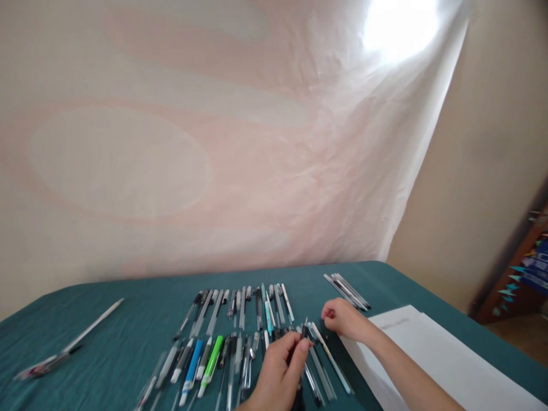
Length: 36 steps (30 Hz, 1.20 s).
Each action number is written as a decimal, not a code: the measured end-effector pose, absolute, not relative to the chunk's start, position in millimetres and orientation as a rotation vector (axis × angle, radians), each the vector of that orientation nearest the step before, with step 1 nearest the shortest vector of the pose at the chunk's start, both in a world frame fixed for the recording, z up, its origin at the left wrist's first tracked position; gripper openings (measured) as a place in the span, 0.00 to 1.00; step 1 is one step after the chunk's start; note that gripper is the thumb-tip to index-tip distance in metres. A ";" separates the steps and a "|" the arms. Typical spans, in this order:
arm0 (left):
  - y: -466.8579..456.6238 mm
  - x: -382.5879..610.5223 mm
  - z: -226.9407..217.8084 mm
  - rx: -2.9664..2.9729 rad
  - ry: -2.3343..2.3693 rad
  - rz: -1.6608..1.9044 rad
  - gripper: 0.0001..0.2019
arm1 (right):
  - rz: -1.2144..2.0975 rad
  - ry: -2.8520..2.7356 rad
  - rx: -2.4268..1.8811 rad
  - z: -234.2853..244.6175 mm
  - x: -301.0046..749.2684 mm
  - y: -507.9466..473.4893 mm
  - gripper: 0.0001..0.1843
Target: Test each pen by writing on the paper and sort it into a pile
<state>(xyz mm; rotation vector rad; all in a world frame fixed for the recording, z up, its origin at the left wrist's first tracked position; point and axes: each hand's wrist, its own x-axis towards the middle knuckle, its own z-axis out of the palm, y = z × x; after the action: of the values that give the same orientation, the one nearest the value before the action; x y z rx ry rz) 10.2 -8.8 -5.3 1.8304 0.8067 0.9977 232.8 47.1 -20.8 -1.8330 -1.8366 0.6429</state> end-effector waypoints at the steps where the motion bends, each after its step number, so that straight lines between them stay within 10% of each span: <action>1: -8.8 10.5 -5.3 1.836 0.807 1.000 0.18 | 0.678 -1.844 -1.808 -16.7 232.0 46.4 0.08; 10: -10.0 9.7 -4.5 1.837 0.783 1.006 0.17 | 1.011 -1.455 -1.191 32.0 201.9 22.6 0.13; 36: -12.6 10.7 1.1 1.824 0.712 1.039 0.15 | 1.263 -1.679 -1.122 43.3 186.6 5.6 0.15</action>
<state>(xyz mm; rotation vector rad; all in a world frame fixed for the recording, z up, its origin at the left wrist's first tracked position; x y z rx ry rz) 10.7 -12.6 1.1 1.8241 0.7122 1.0386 186.6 5.6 43.3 -1.1224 -1.6789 1.2631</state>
